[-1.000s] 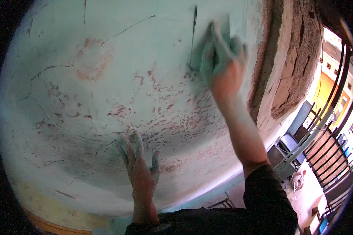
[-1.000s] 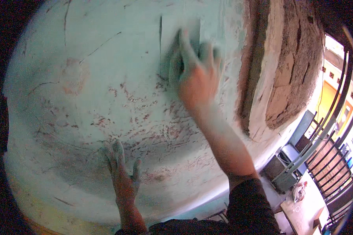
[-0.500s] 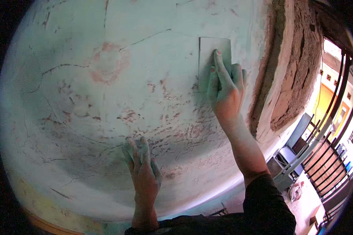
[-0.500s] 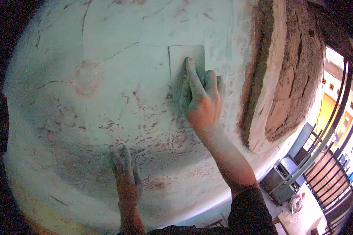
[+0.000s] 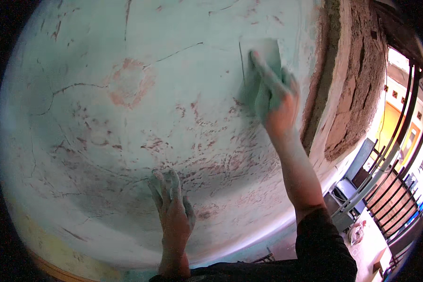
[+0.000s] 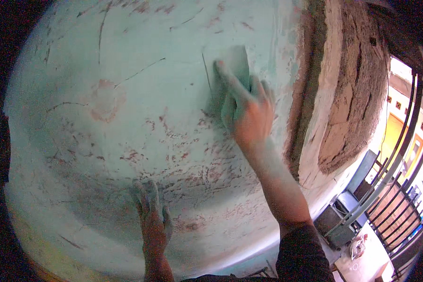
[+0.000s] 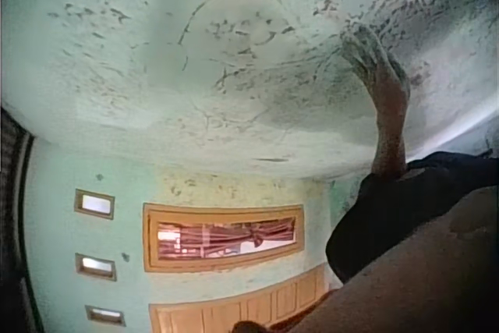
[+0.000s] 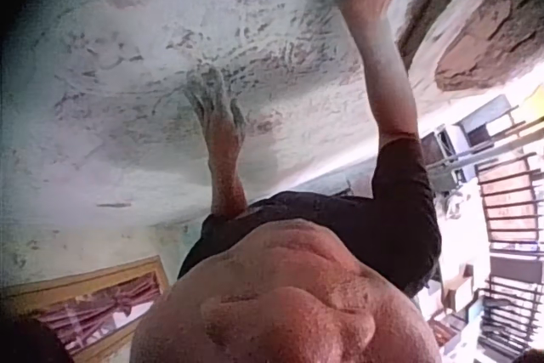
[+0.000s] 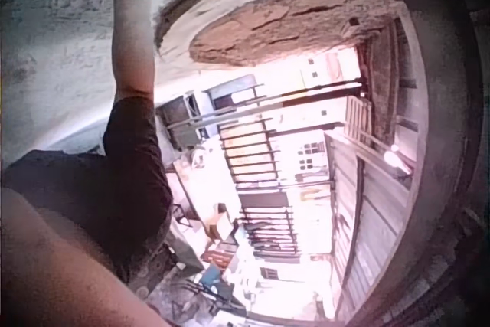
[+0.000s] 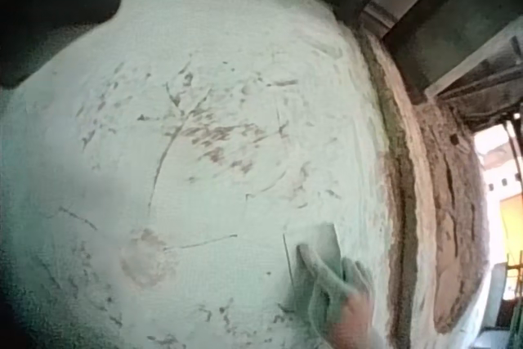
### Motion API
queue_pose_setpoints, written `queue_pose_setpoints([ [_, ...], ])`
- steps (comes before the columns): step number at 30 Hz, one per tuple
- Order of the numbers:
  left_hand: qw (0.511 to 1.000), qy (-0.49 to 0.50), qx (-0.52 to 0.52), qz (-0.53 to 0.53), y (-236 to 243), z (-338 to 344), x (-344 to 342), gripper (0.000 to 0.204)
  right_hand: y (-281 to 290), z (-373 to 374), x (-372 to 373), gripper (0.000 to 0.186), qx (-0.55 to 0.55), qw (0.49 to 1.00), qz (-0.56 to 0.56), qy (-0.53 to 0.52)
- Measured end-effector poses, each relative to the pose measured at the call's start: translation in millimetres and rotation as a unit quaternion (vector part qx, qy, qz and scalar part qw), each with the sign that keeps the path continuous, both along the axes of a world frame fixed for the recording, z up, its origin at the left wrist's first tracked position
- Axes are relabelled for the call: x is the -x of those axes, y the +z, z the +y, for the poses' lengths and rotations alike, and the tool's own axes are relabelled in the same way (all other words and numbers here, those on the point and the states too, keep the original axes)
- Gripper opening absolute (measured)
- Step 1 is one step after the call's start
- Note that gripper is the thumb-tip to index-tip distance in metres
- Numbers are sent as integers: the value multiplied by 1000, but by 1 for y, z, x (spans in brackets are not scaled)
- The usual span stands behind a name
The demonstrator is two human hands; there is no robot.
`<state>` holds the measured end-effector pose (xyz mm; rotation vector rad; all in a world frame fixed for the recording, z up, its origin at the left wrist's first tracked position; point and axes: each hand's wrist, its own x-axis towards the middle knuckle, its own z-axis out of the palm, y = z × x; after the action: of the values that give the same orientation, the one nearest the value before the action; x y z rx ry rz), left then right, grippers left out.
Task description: The person applies and smooths plaster or putty onto a wall or ceiling surface using a putty knife.
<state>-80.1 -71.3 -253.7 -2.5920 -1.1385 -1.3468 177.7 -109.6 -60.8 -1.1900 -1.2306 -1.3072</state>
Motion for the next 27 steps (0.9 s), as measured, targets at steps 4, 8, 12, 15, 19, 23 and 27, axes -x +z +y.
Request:
queue_pose_setpoints([
  [4, 1000, 0, 17, 6, 0, 0, -1, 73, 3, 2, 1, 53, -24, 999, -25, -3],
  [8, 1000, -4, 6, -5, 0, -3, 2, 74, -7, 5, -1, 51, -53, 997, -50, 39],
  [12, 999, 2, 32, 12, 1, -4, 3, 75, -6, 8, -7, 52, -31, 999, -20, 3],
  [15, 1000, 2, 18, 16, 1, -3, 2, 75, -7, 9, -7, 51, -29, 997, 6, -66],
  [19, 1000, -9, 25, 12, -1, -2, 4, 73, -9, 8, -4, 45, -16, 1000, -5, 17],
  [23, 999, -21, 22, 9, -1, -2, 5, 71, -9, 2, -3, 43, 9, 1000, -29, -4],
  [27, 999, 27, 21, 33, -2, -2, -1, 68, -9, -4, -2, 44, 58, 997, -4, -43],
])
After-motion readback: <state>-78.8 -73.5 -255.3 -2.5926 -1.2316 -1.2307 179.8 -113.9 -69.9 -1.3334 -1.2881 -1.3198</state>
